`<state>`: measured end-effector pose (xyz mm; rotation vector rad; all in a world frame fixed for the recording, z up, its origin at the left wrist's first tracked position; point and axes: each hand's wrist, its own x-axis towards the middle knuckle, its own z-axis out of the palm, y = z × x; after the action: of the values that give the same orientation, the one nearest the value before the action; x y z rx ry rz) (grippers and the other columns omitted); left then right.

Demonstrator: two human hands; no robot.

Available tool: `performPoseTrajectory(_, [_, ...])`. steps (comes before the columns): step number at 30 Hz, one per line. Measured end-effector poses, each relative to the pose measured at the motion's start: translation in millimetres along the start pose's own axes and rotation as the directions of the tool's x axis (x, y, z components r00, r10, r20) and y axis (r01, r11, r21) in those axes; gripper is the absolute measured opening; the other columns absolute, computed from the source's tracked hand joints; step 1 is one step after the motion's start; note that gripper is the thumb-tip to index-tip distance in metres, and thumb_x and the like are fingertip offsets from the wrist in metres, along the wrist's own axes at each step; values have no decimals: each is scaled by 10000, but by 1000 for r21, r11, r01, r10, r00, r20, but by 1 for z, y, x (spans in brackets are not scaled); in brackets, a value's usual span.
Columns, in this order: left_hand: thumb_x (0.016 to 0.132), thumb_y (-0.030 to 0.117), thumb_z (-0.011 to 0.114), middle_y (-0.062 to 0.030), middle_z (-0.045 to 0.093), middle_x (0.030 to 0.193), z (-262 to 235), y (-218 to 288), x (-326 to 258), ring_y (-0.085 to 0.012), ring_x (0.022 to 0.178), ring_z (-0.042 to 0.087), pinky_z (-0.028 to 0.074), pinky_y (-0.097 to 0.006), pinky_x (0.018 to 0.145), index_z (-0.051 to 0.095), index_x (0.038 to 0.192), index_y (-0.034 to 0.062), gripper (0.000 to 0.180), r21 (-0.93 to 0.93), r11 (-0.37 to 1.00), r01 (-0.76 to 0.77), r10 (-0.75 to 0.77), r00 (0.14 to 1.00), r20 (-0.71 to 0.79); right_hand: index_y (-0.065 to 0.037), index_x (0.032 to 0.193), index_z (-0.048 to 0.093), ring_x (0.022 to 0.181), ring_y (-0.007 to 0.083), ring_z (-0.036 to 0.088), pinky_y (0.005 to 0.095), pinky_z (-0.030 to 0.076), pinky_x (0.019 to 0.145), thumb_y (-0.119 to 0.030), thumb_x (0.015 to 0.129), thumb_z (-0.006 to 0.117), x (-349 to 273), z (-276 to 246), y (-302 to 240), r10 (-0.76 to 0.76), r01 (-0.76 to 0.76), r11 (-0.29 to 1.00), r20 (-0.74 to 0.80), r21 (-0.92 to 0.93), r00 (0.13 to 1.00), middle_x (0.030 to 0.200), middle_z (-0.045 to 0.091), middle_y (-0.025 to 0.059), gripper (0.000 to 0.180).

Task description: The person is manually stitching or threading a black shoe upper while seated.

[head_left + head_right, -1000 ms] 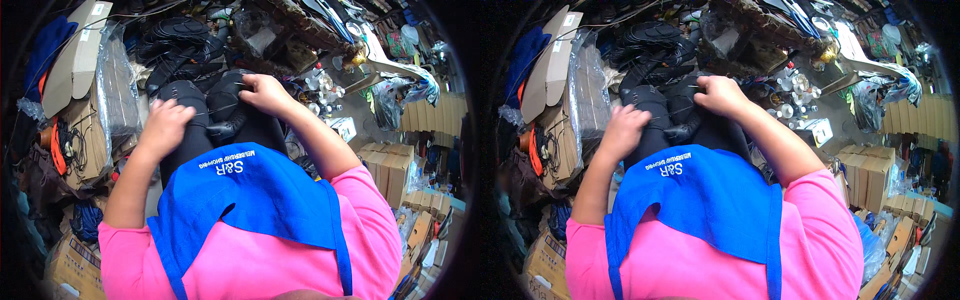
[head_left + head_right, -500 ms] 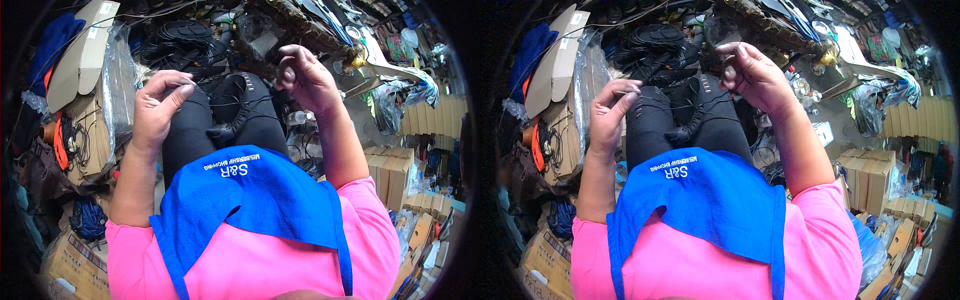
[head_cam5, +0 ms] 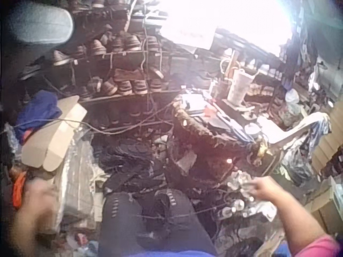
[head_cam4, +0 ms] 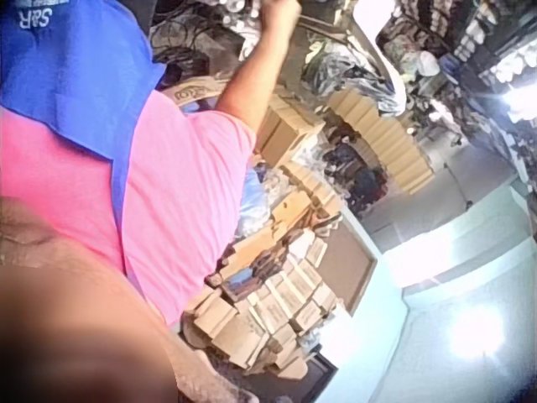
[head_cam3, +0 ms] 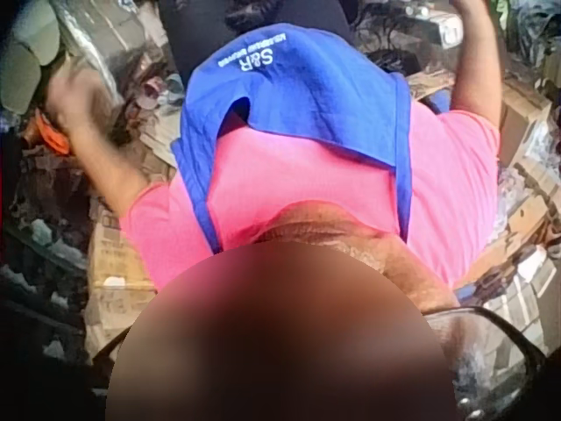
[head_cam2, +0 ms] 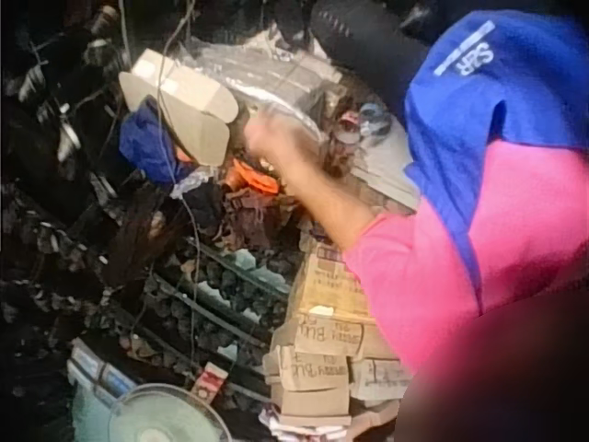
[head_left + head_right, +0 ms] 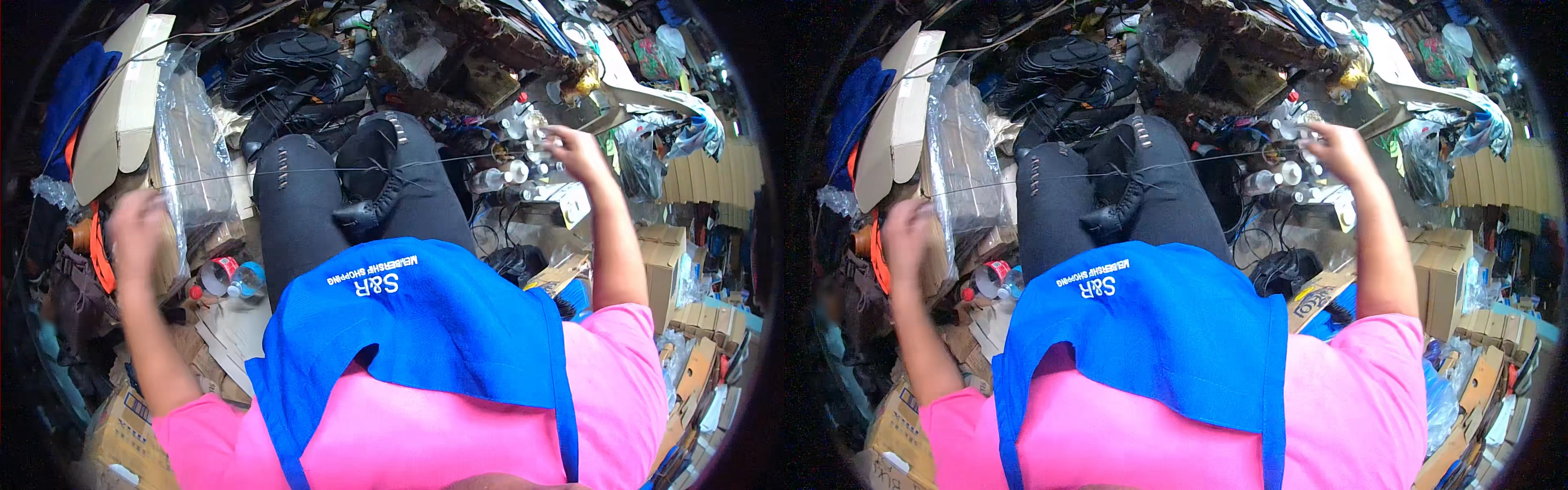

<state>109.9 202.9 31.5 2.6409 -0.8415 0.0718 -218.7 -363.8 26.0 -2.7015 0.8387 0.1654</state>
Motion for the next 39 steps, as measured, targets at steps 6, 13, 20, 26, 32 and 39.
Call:
performPoseTrajectory(6, [862,365,622,-119,670,1025,-136,-159,-29,-212,910,637,470,-321,810,643,1071,16,407,205,875,439,-350,865,-358,-135,1093,611,921,330,618,399,495,776,-350,853,605,-44,-63,168,142,-339,869,-475,-361,869,1012,644,155,322])
performPoseTrajectory(13, [768,95,660,-121,598,1132,35,90,35,-207,1052,568,445,-314,897,636,1134,35,372,-413,908,-66,45,997,-60,-69,1230,560,927,311,565,370,435,850,-147,866,497,-12,10,46,-4,10,997,-85,71,996,950,607,166,378])
performPoseTrajectory(20, [694,186,759,-113,598,1053,101,221,41,-263,1000,569,452,-336,857,618,1059,47,415,-615,747,-255,453,871,189,-116,1049,676,784,161,551,283,448,721,-68,830,626,-3,42,-157,-485,437,778,-12,450,875,826,548,47,229])
performPoseTrajectory(26, [724,151,755,-61,543,892,123,218,56,-182,848,541,436,-298,732,660,940,34,264,-629,759,-170,502,768,398,-65,897,667,780,187,588,306,471,709,-62,777,676,12,58,-162,-613,565,675,-65,473,787,793,568,51,119])
performPoseTrajectory(32, [746,94,723,-23,594,919,134,212,66,-119,879,550,439,-259,793,657,929,3,215,-786,611,93,531,688,495,-52,883,656,820,195,599,312,479,730,-63,762,688,19,55,-164,-615,540,686,-8,487,788,840,576,62,126])
performPoseTrajectory(39, [740,131,735,-8,618,855,119,218,67,-93,815,558,454,-260,766,657,908,7,223,-690,713,128,477,633,610,-58,919,656,832,198,584,313,472,726,-17,778,645,20,52,-159,-615,525,689,20,500,788,850,559,66,147])
